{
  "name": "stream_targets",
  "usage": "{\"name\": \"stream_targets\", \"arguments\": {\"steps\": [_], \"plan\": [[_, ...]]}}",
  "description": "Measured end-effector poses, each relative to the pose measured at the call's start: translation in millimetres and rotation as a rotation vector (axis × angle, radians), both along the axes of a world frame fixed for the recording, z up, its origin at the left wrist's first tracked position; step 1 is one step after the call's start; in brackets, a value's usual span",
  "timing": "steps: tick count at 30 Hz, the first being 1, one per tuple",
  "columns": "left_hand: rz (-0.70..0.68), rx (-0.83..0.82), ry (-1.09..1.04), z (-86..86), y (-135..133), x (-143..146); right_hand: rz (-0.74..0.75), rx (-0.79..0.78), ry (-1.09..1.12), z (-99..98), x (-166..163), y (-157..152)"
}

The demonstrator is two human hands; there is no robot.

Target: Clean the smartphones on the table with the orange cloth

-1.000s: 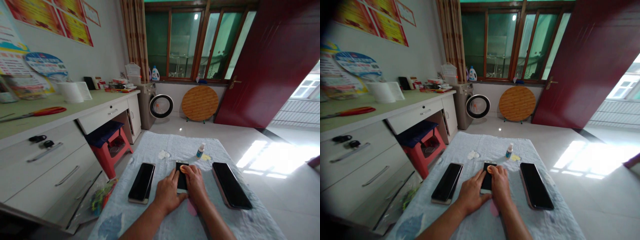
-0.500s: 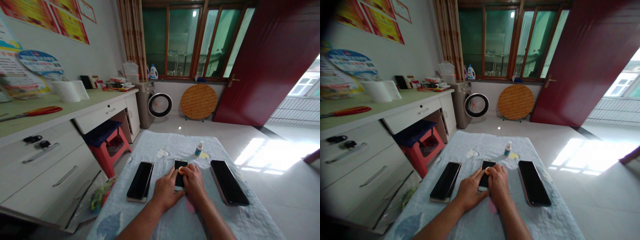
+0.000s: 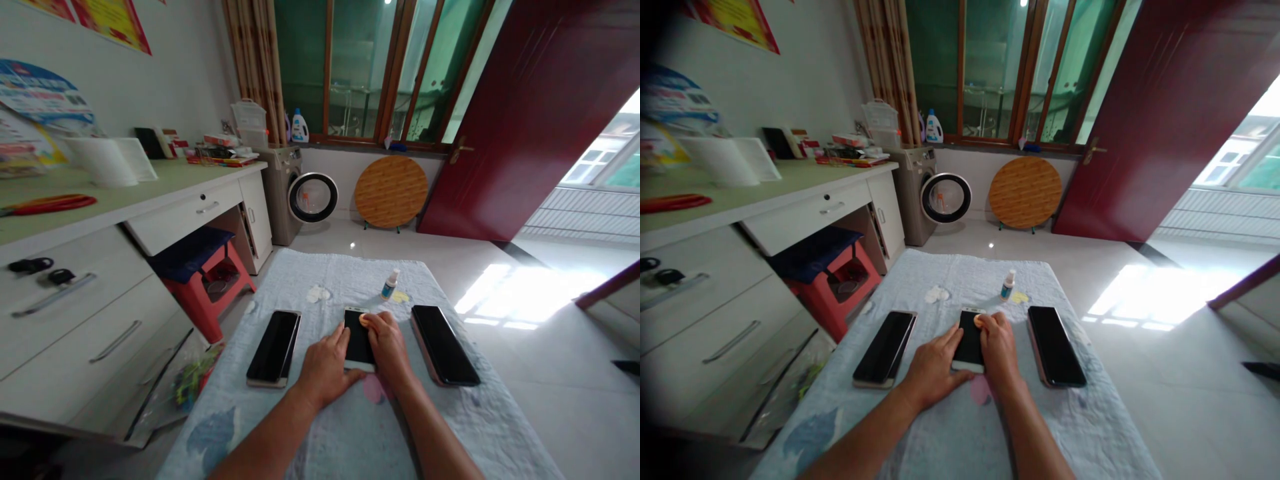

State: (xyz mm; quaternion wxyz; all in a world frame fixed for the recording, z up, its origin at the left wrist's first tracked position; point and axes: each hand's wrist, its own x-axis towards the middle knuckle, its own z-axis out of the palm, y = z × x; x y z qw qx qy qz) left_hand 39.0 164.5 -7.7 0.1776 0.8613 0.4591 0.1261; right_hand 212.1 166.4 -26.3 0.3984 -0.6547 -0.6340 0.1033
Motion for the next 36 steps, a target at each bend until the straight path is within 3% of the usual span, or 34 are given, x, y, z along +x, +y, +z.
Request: {"name": "stream_targets", "arguments": {"steps": [8,17,29,32,36], "plan": [[-0.048,0.020,0.003,8.5,-8.3,-0.2,-0.149,-0.015,-0.013,1.5,7.3,-1.2],[-0.077,0.015,-0.010,5.4,-12.7,-2.7,-0.068,0.017,-0.179,-2.6,3.8,1.9],[-0.057,-0.033,-0.087,2.1,-7.2,-6.1,0.340,-0.077,-0.093,27.2,-6.5,-8.0],[-0.061,-0.035,-0.080,1.2,-6.2,-7.1,0.275,-0.065,-0.053,22.4,-4.0,-7.0],[-0.079,-0.027,-0.083,-2.5,-3.6,-8.6,0.023,0.001,-0.064,4.6,5.2,-2.1]]}}
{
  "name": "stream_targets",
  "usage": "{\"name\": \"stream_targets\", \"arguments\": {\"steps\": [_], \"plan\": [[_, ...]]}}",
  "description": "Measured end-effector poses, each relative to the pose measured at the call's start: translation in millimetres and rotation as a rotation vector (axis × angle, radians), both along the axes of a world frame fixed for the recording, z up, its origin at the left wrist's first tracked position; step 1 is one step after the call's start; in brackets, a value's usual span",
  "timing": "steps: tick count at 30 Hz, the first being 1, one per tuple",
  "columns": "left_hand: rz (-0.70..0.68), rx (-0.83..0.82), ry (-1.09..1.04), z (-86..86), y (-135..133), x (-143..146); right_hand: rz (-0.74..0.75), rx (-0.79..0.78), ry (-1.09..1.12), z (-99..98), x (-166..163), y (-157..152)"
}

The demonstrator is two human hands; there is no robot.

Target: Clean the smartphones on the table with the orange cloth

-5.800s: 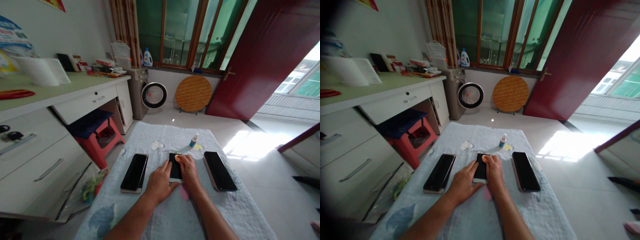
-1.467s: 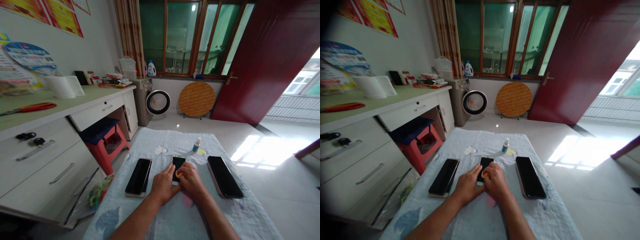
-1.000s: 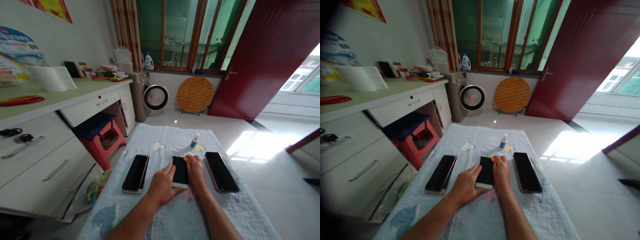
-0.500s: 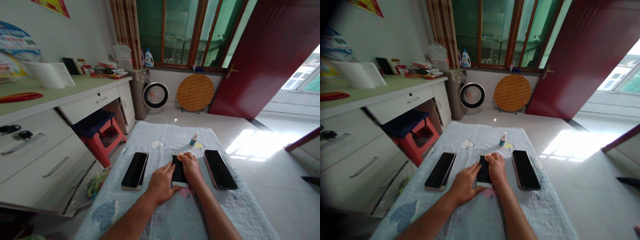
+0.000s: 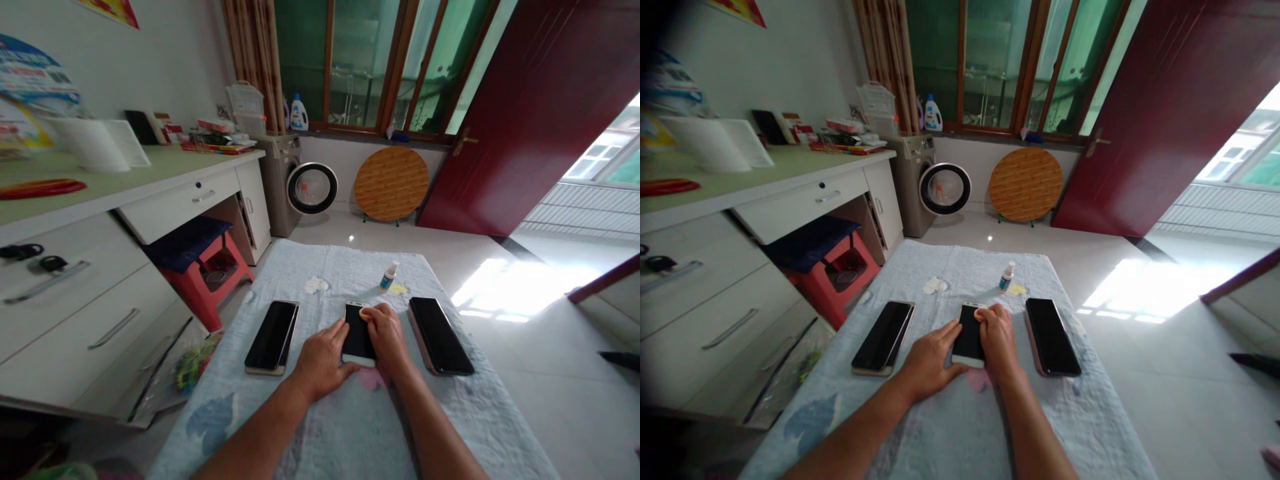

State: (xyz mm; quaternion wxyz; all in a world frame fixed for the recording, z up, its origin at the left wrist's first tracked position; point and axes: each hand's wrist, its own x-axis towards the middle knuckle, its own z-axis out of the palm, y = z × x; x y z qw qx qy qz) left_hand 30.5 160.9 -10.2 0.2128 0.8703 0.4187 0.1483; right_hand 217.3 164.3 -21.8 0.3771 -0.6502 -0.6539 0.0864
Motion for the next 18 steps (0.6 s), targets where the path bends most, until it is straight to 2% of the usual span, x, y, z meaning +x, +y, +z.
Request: {"name": "stream_targets", "arguments": {"steps": [3,6,11,18], "plan": [[-0.002,-0.002,-0.001,-1.3,0.5,-0.4,-0.124,0.037,-0.023,-11.6,5.9,3.5],[-0.004,0.003,-0.007,-0.1,-0.5,-1.4,-0.140,0.050,-0.073,-16.9,7.2,5.2],[-0.051,0.027,-0.024,2.1,-2.5,-5.0,-0.070,0.016,-0.173,-14.6,2.1,4.6],[-0.103,0.021,-0.060,9.5,-4.8,-4.8,0.125,-0.063,-0.241,0.7,-13.6,-1.7]]}}
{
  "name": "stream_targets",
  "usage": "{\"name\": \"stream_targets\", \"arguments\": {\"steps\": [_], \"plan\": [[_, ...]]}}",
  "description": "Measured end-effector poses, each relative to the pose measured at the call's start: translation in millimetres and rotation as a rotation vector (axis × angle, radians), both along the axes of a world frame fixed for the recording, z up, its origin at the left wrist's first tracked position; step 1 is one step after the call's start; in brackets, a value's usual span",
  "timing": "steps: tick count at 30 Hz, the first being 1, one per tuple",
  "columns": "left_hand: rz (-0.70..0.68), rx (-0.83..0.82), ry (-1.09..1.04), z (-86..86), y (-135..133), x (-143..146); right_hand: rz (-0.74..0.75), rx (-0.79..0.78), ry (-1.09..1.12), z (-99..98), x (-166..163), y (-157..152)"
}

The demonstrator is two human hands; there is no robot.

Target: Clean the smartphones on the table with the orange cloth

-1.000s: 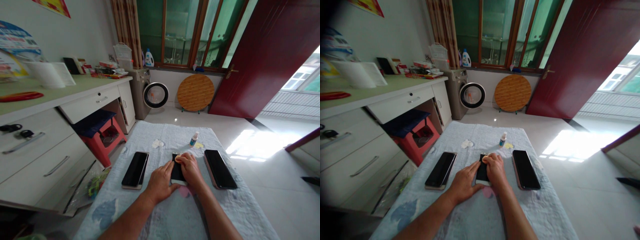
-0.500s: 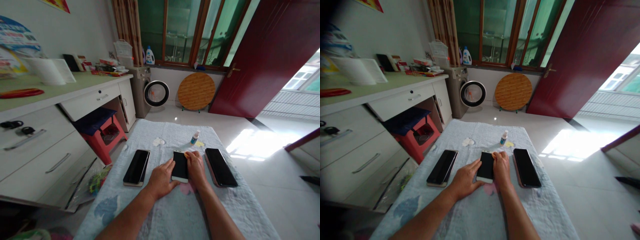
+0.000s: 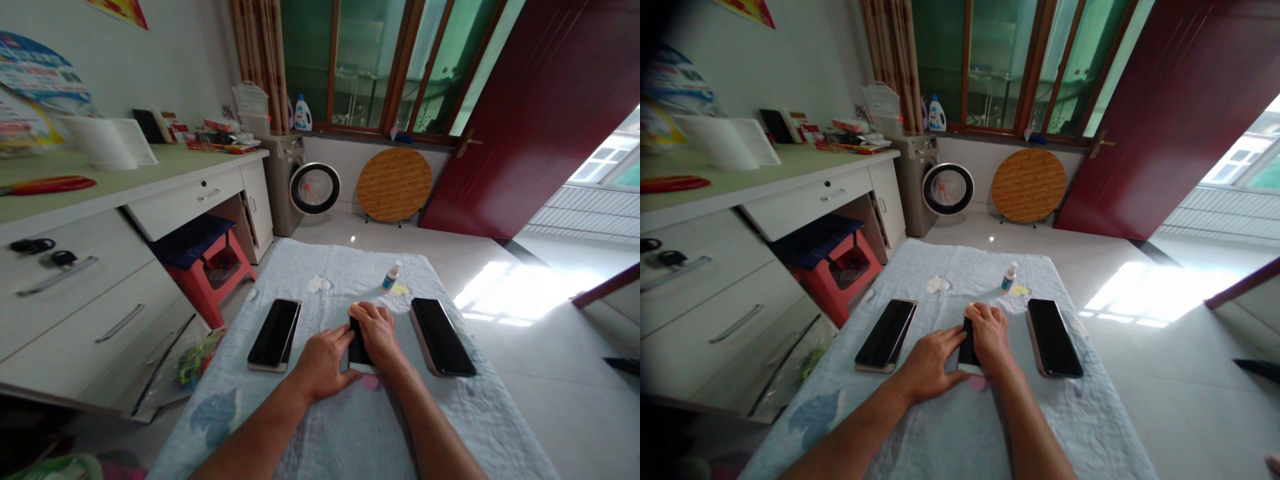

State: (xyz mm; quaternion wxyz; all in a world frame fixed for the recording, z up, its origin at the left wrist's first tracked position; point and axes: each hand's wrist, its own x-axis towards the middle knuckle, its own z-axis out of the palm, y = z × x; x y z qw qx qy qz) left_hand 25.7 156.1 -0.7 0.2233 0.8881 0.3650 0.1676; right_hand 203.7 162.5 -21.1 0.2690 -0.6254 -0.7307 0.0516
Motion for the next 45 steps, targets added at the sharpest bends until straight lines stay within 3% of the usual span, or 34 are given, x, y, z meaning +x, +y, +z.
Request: {"name": "stream_targets", "arguments": {"steps": [4,11,14,21,27,31,38,45], "plan": [[-0.008,0.010,-0.005,0.9,-0.6,0.9,0.022,-0.011,-0.029,5.4,-4.5,-2.2],[0.024,0.065,-0.010,-7.3,-0.3,1.6,-0.282,-0.048,-0.080,-4.6,14.6,3.3],[0.018,0.069,-0.014,-6.2,0.4,1.6,-0.286,-0.064,-0.094,-5.3,15.5,3.7],[-0.004,0.037,-0.067,-4.9,1.2,2.1,-0.062,-0.075,-0.074,3.4,2.4,-1.6],[0.100,-0.019,-0.154,-13.4,2.4,4.9,0.032,-0.141,-0.005,14.8,1.4,-2.5],[0.103,-0.036,-0.126,-13.7,2.4,5.7,0.157,-0.258,0.027,30.9,4.8,-2.7],[0.084,-0.042,0.008,-3.6,-0.8,5.2,0.531,-0.477,0.099,51.9,10.7,-4.5],[0.059,0.004,-0.005,-7.1,3.4,4.1,0.567,-0.699,0.169,57.4,13.7,-10.6]]}}
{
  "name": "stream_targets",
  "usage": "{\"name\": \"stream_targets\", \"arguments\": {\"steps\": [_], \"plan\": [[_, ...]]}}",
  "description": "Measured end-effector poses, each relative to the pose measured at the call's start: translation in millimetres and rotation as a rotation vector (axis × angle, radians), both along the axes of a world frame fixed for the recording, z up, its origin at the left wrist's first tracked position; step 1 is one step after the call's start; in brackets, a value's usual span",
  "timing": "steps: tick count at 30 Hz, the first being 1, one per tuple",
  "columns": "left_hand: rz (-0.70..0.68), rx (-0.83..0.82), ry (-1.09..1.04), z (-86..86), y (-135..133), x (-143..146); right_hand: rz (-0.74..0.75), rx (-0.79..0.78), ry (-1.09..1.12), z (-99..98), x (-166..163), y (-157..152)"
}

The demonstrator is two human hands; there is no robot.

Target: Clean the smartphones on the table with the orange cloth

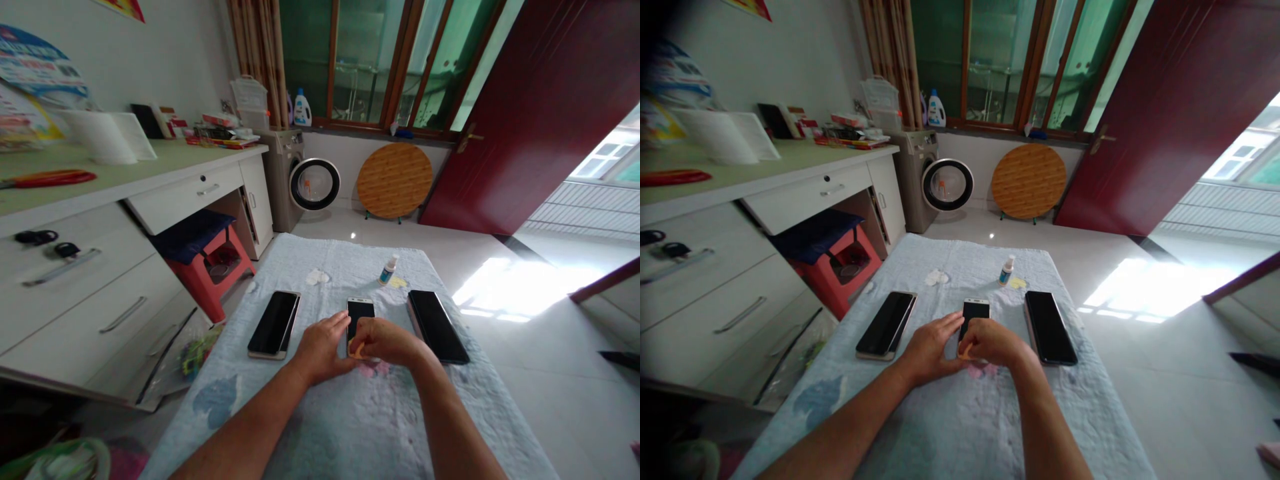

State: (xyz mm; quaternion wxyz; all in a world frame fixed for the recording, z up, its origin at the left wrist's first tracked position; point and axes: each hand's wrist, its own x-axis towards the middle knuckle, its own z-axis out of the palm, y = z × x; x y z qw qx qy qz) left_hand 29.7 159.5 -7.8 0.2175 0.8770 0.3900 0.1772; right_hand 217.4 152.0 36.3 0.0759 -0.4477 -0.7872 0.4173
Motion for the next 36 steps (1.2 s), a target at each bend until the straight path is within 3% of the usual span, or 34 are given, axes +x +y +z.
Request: {"name": "stream_targets", "arguments": {"steps": [10,17,23,28,36], "plan": [[-0.024,-0.039,0.019,-2.5,4.5,-3.0,-0.146,-0.174,-0.131,2.0,22.5,-3.3],[-0.029,-0.039,0.013,-1.4,4.8,-2.8,-0.101,-0.007,-0.104,2.3,-0.9,-3.7],[-0.039,-0.037,0.013,-0.9,4.4,-3.9,-0.089,0.034,-0.067,0.1,-6.3,-0.5],[-0.043,-0.044,0.017,2.0,3.5,-3.7,-0.322,0.250,-0.107,-9.6,-1.4,7.4],[-0.034,-0.006,-0.021,0.5,2.8,-2.9,-0.799,0.536,-0.141,-44.0,-4.1,17.0]]}}
